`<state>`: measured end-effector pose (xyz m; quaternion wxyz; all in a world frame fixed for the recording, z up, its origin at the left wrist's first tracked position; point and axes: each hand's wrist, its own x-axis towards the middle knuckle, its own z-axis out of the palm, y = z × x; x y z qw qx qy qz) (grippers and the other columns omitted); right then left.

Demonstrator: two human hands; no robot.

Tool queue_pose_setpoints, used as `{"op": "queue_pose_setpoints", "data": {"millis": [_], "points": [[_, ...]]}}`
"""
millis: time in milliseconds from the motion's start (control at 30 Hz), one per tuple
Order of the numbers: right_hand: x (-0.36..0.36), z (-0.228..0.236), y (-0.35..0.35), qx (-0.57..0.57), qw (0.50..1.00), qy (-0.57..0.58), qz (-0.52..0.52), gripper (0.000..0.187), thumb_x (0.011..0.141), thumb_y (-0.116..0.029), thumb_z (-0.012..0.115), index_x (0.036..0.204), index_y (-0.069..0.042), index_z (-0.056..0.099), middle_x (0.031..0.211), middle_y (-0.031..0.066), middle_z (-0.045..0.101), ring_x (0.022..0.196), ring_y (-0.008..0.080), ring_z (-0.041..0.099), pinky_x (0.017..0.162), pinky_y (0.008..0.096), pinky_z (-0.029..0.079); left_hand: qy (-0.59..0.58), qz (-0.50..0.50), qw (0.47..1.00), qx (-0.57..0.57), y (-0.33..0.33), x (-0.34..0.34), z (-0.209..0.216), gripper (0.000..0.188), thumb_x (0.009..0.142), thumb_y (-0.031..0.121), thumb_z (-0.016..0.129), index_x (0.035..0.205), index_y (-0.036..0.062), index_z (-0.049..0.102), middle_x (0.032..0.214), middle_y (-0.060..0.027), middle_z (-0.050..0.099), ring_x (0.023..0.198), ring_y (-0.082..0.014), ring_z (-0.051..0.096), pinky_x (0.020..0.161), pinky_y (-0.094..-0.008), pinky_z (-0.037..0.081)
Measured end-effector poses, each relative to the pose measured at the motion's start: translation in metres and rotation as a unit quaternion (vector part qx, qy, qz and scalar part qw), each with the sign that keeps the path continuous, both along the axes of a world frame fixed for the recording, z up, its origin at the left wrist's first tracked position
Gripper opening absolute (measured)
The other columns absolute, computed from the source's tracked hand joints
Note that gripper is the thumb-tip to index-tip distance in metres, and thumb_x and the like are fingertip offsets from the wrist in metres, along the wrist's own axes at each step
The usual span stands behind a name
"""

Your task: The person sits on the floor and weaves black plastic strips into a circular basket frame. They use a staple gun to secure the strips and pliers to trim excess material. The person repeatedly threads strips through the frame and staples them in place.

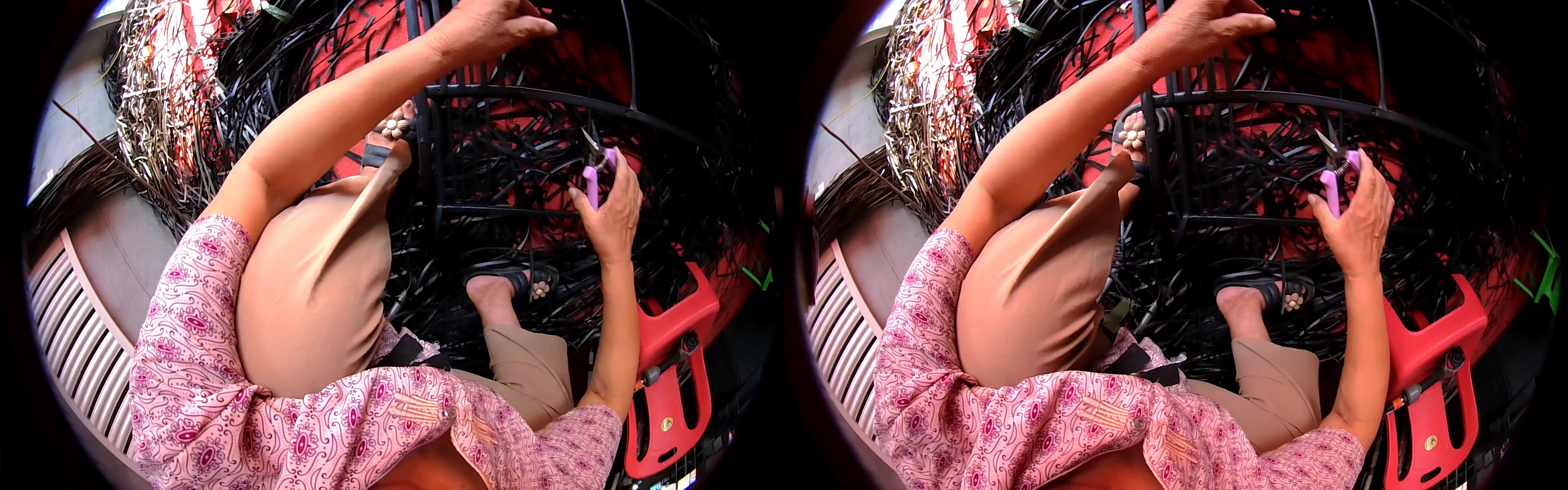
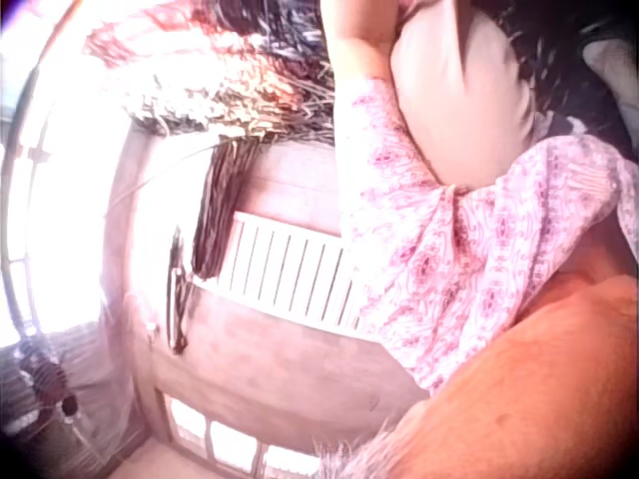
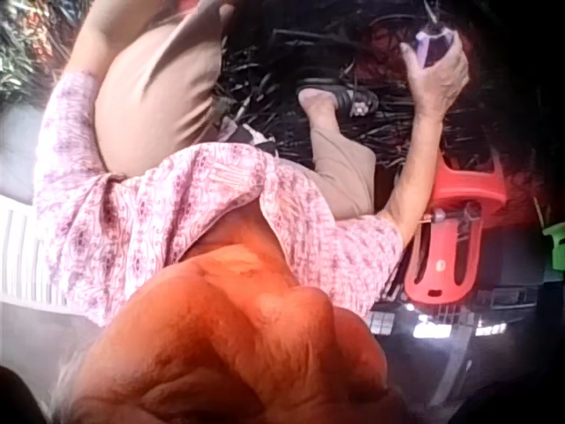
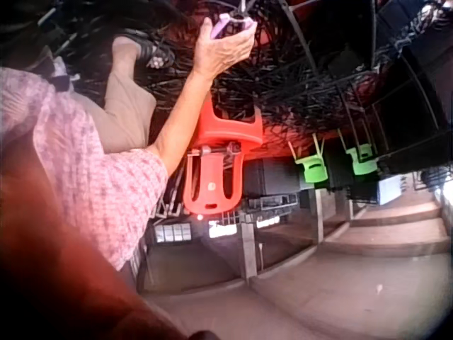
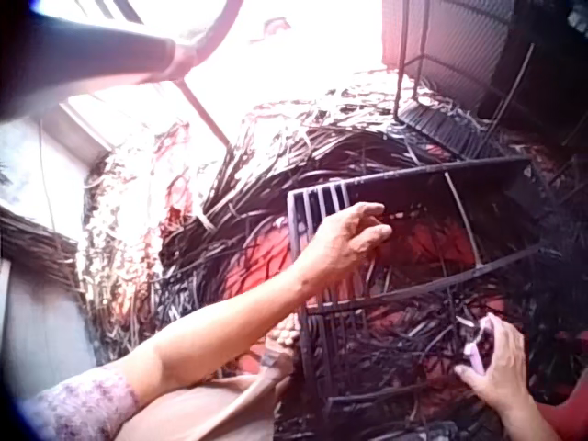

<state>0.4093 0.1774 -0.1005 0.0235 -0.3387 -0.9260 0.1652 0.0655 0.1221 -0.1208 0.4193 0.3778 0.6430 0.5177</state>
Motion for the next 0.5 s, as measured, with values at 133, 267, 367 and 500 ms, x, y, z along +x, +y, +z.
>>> {"op": "queue_pose_setpoints", "data": {"millis": [133,267,367,500], "points": [[0.088,0.055,-0.002,0.064,0.991,-0.054,-0.102,0.092,0.071,-0.030,0.083,0.145,-0.002,0.037,0.134,0.0170,0.053,0.125,0.0352,0.048,0.108,0.0457,0.034,0.087,0.109,0.988,0.070,-0.034,-0.025,-0.008,0.016,0.093,0.015,0.068,0.099,0.0002,0.070,0.079,0.0016,0.064,0.076,-0.0057,0.057,0.067,-0.0237,0.046],[0.200,0.097,-0.003,0.139,0.948,-0.047,-0.281,0.091,0.075,-0.037,0.082,0.144,0.001,0.036,0.135,0.0224,0.050,0.126,0.0390,0.047,0.107,0.0478,0.034,0.071,0.073,0.992,0.078,-0.029,-0.003,-0.027,0.023,0.099,0.015,0.061,0.115,0.0004,0.068,0.100,-0.0024,0.070,0.092,-0.0079,0.064,0.085,-0.0220,0.050],[0.294,0.120,-0.027,0.212,0.870,-0.049,-0.443,0.092,0.076,-0.043,0.080,0.143,0.003,0.038,0.137,0.0255,0.048,0.128,0.0395,0.045,0.108,0.0464,0.034,0.062,0.079,0.992,0.071,-0.041,-0.003,-0.034,0.022,0.098,0.014,0.062,0.115,0.0000,0.068,0.100,-0.0038,0.069,0.091,-0.0088,0.063,0.084,-0.0237,0.051],[0.390,0.140,-0.067,0.167,0.750,0.022,-0.640,0.091,0.074,-0.045,0.080,0.140,0.006,0.043,0.133,0.0233,0.053,0.123,0.0341,0.052,0.104,0.0416,0.039,0.081,0.060,0.991,0.083,-0.061,0.004,-0.038,0.021,0.099,0.013,0.061,0.113,0.0002,0.068,0.101,-0.0024,0.068,0.093,-0.0088,0.063,0.085,-0.0239,0.050]]}}
